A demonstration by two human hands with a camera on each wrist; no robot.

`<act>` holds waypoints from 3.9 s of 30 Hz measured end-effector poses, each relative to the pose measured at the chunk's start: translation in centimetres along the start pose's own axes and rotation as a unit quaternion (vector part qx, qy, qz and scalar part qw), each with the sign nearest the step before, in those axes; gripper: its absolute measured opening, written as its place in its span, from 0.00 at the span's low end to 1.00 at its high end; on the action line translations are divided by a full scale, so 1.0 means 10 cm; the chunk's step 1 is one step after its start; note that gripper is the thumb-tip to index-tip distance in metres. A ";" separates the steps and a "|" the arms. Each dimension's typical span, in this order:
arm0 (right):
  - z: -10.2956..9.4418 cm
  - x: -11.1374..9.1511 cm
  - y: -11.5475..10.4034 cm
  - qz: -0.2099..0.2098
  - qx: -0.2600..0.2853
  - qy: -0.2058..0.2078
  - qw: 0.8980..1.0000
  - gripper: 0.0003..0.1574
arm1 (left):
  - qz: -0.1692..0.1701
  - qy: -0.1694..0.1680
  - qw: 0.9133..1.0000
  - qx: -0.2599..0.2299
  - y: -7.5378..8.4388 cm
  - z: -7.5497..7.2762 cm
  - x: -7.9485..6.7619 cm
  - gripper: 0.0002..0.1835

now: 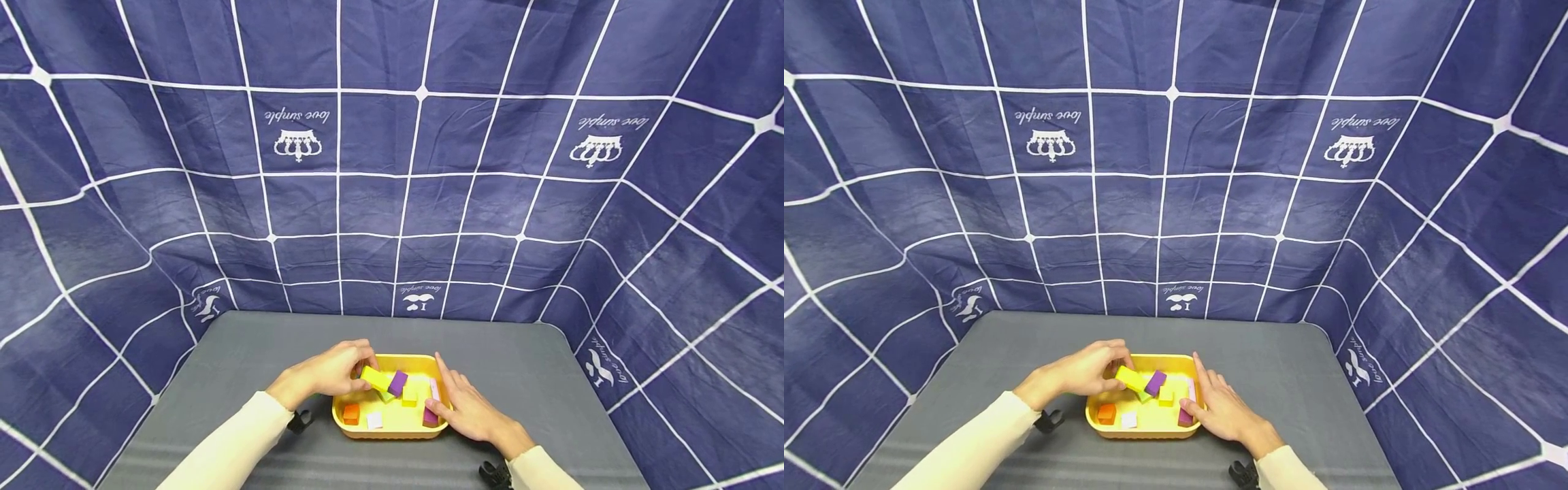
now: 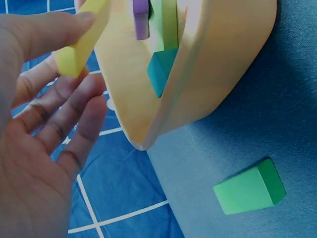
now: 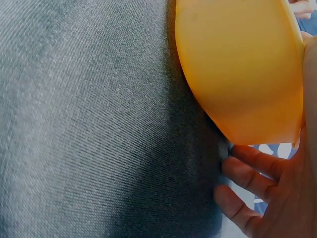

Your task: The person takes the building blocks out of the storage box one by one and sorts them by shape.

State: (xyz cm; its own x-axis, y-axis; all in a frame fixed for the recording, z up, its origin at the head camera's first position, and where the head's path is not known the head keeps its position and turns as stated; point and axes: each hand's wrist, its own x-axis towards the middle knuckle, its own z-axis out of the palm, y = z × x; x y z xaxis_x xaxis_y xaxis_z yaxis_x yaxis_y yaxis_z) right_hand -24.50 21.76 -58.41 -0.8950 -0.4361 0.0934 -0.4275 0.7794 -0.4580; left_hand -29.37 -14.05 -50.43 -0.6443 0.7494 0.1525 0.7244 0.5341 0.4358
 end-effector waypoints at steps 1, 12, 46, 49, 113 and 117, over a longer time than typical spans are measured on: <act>0.00 0.00 0.00 -0.001 0.000 0.002 1.000 0.64 | -0.004 0.006 1.000 0.001 0.01 -0.01 -0.02 0.13; -0.01 -0.02 0.00 0.000 0.009 0.002 1.000 0.65 | -0.039 0.033 0.999 0.016 0.06 -0.02 -0.26 0.25; 0.04 -0.03 0.02 0.005 0.022 0.011 1.000 0.63 | -0.222 0.209 0.951 0.053 -0.43 0.09 -1.28 0.17; 0.03 -0.03 0.02 0.004 0.021 0.011 1.000 0.63 | -0.273 0.203 0.938 0.064 -0.48 0.10 -1.33 0.16; -0.27 0.04 0.07 -0.025 0.080 -0.085 0.993 0.93 | -0.369 0.127 0.920 0.024 -0.77 0.25 -1.29 0.53; -0.27 0.03 0.05 -0.023 0.069 -0.078 0.994 0.93 | -0.379 0.126 0.916 0.033 -0.76 0.19 -1.32 0.56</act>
State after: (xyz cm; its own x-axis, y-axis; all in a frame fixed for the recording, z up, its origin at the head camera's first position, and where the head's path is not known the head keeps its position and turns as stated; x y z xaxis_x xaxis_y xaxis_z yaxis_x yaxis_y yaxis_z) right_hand -25.34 23.24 -56.18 -0.8391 -0.5437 -0.0166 -0.4370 0.6920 -0.5745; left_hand -25.92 -27.21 -57.42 -0.9986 0.0437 0.0312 0.0530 0.8922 0.4484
